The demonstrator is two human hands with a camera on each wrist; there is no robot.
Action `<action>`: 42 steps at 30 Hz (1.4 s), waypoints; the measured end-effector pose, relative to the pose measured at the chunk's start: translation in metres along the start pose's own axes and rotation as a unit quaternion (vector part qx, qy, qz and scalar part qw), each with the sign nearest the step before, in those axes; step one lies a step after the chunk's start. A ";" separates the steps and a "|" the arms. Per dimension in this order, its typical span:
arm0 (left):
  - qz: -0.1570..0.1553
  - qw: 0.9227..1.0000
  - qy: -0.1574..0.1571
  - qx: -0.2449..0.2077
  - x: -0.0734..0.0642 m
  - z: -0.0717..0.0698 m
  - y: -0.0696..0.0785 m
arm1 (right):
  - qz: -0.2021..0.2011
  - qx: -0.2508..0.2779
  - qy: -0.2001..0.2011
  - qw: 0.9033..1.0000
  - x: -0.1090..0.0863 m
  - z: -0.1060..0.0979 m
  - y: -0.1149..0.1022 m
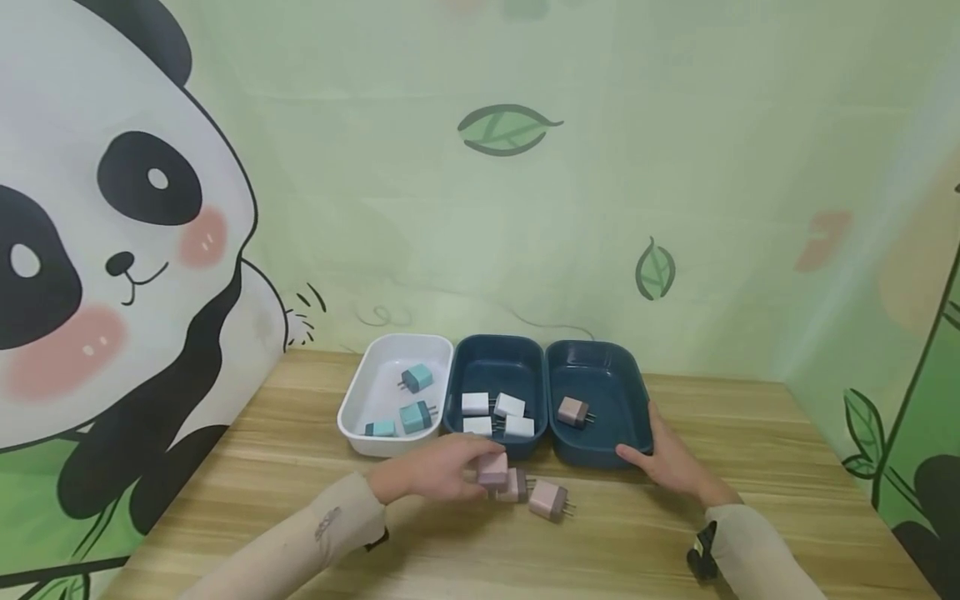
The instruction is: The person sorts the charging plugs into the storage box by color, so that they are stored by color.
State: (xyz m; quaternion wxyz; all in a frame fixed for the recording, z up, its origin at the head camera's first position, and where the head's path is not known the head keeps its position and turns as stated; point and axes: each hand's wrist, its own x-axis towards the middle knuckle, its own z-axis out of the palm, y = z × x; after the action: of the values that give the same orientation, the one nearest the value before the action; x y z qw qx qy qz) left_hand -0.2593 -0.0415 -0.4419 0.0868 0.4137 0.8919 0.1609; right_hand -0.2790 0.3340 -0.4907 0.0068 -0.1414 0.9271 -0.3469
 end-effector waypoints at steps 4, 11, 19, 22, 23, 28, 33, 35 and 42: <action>0.009 1.000 0.001 0.007 0.006 -0.006 0.009 | -0.001 0.002 0.000 1.000 0.000 0.000 -0.001; 0.019 1.000 0.010 0.014 0.018 -0.012 0.016 | 0.000 0.001 0.003 1.000 0.000 -0.002 -0.001; 0.000 1.000 0.016 0.011 0.035 -0.013 0.021 | 0.000 -0.001 0.004 1.000 0.000 -0.002 -0.001; -0.004 1.000 0.019 0.009 0.042 -0.013 0.023 | 0.001 -0.005 0.003 1.000 0.000 -0.001 -0.002; -0.005 1.000 0.020 0.009 0.044 -0.013 0.024 | 0.002 -0.005 0.003 1.000 0.000 -0.001 -0.002; -0.017 1.000 0.020 -0.001 0.054 -0.013 0.027 | -0.002 -0.001 0.004 1.000 0.000 0.000 -0.002; -0.013 1.000 0.024 -0.001 0.065 -0.016 0.029 | -0.009 -0.003 0.009 1.000 0.001 0.001 0.001; -0.011 1.000 0.024 0.008 0.068 -0.017 0.029 | -0.008 0.000 0.010 1.000 0.001 0.001 0.001; -0.017 1.000 0.013 0.016 0.078 -0.019 0.031 | -0.005 0.002 0.005 1.000 0.000 0.001 0.001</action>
State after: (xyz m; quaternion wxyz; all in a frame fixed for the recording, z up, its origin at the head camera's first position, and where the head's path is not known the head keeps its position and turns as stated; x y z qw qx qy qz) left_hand -0.2924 0.0328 -0.4151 0.0717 0.3975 0.9024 0.1502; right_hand -0.2794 0.3340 -0.4926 0.0005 -0.1446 0.9256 -0.3499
